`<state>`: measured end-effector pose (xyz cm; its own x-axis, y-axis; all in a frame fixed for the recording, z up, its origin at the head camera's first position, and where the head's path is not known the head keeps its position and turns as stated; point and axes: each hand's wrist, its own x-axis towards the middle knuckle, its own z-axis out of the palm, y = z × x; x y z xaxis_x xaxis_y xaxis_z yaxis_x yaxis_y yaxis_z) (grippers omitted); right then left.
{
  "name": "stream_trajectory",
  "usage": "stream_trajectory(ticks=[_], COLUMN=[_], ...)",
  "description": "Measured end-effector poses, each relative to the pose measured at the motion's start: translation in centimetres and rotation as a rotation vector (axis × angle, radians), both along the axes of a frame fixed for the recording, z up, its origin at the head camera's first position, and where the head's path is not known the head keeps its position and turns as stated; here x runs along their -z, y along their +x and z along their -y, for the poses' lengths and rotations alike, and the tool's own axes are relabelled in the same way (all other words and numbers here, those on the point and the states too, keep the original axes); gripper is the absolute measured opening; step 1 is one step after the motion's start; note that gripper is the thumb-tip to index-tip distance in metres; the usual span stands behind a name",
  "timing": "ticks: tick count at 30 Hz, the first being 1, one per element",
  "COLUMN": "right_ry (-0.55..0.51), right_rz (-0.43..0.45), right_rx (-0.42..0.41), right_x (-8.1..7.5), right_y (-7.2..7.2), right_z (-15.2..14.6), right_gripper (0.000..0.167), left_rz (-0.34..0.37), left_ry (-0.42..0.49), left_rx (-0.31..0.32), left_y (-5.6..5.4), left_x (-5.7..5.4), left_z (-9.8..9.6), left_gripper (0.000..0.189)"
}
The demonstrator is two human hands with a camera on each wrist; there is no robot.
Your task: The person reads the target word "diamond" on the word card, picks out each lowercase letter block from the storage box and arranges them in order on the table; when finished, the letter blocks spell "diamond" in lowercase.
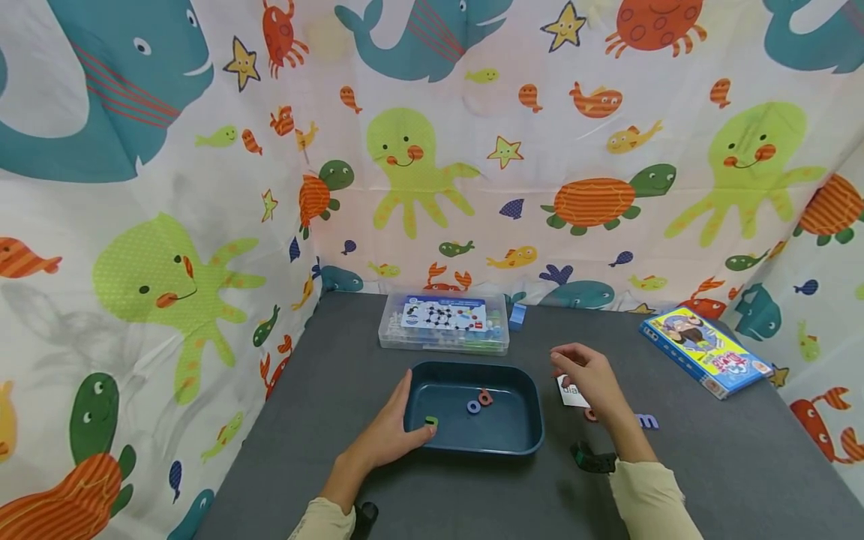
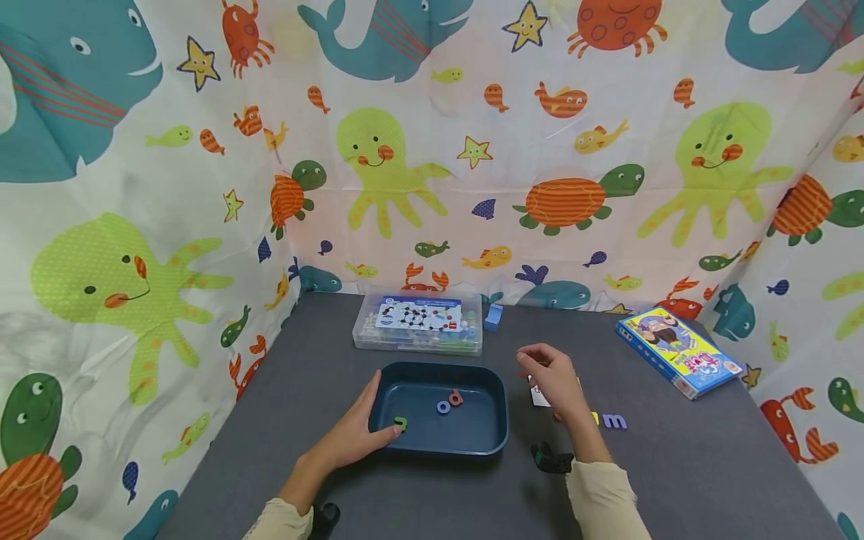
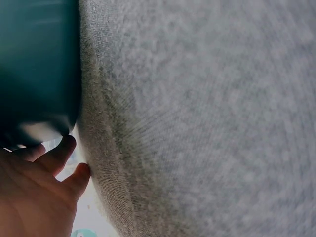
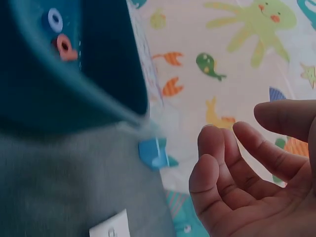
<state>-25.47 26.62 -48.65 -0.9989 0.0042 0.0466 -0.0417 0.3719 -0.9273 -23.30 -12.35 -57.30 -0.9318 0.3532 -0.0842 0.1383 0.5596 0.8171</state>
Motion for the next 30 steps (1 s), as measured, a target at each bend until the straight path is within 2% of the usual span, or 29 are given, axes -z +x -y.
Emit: stream_trajectory(ticks=[8,18,26,30], right_ry=[-0.037,-0.091,-0.051,-0.02], right_rz=[-0.043,-0.038,-0.023,-0.002], right_rx=[-0.061,-0.185,-0.25,-0.308], right_x=[-0.3,0.1,0.7,1.2], right_y=[-0.8,-2.2,-2.7,-3.1], right_z=[3.6,6.4,7.7,8.2], right_gripper=[0.035,0.031,0.031,0.029], left_rz=[0.016,0.001,-0.012,-0.011], left_ry=[-0.003,0.005,0.008,0.009], left_rx=[0.01,0.004,0.006,0.004], left_y=[0.1,0.2,0.1,0.1], left_x=[-0.2,-0.5,-0.3,-0.3], left_z=[0.0,0.0,0.1,0.1], left_gripper=[0.112,0.112,0.113,0.113])
